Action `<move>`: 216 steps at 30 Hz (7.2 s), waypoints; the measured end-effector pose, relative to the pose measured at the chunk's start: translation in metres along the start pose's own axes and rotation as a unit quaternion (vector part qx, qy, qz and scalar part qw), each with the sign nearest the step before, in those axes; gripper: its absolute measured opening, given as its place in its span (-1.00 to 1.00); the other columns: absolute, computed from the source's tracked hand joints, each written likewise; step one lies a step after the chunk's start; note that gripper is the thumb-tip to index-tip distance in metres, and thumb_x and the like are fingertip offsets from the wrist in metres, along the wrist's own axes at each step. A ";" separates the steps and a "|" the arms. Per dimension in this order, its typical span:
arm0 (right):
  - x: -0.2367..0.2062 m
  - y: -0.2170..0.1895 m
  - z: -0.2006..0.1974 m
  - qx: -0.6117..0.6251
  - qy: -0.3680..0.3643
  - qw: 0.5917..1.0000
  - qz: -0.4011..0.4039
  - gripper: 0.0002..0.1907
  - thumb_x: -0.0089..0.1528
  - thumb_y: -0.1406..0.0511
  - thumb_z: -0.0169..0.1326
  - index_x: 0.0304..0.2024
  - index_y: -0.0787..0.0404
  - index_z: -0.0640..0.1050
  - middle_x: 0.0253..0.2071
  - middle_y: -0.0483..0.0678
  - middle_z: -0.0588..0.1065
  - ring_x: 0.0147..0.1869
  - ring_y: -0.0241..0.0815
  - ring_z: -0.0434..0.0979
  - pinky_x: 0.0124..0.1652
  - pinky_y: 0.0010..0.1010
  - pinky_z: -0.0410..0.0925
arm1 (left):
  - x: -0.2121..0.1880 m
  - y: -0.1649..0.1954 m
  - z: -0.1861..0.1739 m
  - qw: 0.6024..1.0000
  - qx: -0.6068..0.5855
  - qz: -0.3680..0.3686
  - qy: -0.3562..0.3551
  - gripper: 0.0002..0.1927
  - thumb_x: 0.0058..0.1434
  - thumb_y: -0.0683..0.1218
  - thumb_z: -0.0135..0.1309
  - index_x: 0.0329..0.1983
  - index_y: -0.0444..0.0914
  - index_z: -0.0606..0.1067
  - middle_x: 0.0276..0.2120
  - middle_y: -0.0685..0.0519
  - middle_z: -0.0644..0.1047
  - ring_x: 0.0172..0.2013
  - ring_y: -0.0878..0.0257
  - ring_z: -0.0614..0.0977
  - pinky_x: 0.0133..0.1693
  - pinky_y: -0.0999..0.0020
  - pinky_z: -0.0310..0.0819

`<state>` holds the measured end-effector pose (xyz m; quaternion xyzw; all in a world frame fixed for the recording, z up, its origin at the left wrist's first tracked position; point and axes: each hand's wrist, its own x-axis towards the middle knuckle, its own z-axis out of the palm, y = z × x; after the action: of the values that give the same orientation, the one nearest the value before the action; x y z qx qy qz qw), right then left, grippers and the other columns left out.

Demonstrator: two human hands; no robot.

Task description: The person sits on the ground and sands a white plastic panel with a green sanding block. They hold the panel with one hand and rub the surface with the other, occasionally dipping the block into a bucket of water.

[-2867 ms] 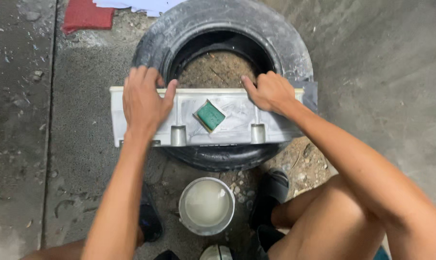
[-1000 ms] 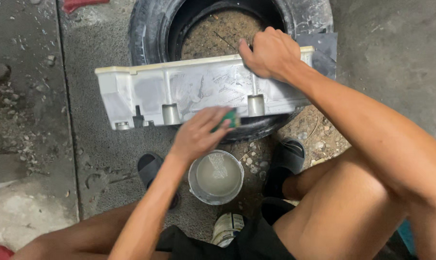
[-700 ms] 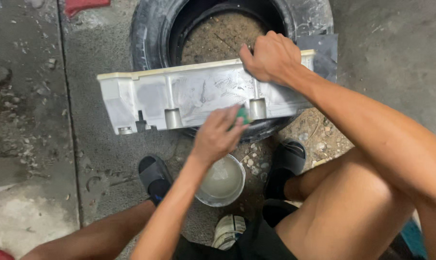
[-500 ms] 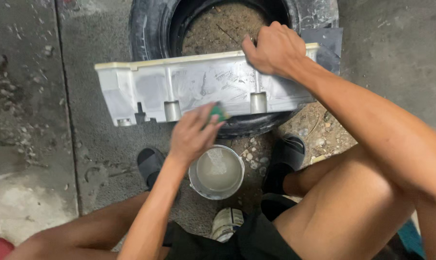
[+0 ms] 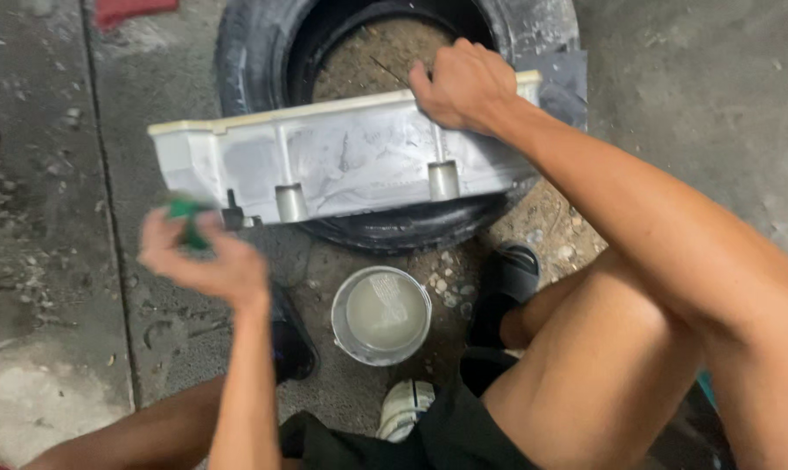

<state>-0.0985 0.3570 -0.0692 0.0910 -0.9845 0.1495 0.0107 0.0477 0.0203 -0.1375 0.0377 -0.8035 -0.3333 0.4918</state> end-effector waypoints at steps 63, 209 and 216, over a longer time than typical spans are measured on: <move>0.036 -0.178 0.082 0.194 0.045 0.973 -0.117 -0.52 0.45 0.20 -0.19 0.26 0.44 0.35 0.05 0.36 0.51 0.09 0.37 0.52 0.12 0.03 0.32 | 0.080 -0.080 0.027 0.977 -0.153 -0.086 -0.119 -0.74 0.28 -0.20 0.24 -0.01 -0.30 0.49 0.03 -0.07 0.58 0.07 -0.02 0.53 0.16 0.14 0.42; -0.002 -0.203 0.095 -0.144 0.041 0.944 -0.295 -0.41 0.46 0.18 -0.20 0.45 0.41 0.27 0.54 0.15 0.16 0.64 0.26 -0.17 0.45 0.26 -0.27 | -0.026 -0.022 -0.028 0.958 -0.227 -0.087 -0.151 -0.72 0.09 -0.24 0.39 -0.18 -0.33 0.54 0.10 -0.04 0.62 -0.17 0.08 0.51 -0.02 0.27 0.48; 0.027 -0.205 0.101 -0.124 0.026 0.941 -0.315 -0.38 0.48 0.19 -0.23 0.44 0.56 0.22 0.54 0.32 0.11 0.66 0.18 -0.09 0.54 -0.07 -0.17 | -0.025 -0.020 -0.020 0.961 -0.211 -0.086 -0.155 -0.74 0.09 -0.25 0.38 -0.19 -0.34 0.55 0.10 -0.04 0.62 -0.17 0.08 0.52 -0.02 0.26 0.48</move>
<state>-0.0870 0.1300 -0.1043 0.3909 -0.9154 0.0178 0.0942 0.0714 0.0049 -0.1621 -0.0500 -0.7748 -0.5386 0.3273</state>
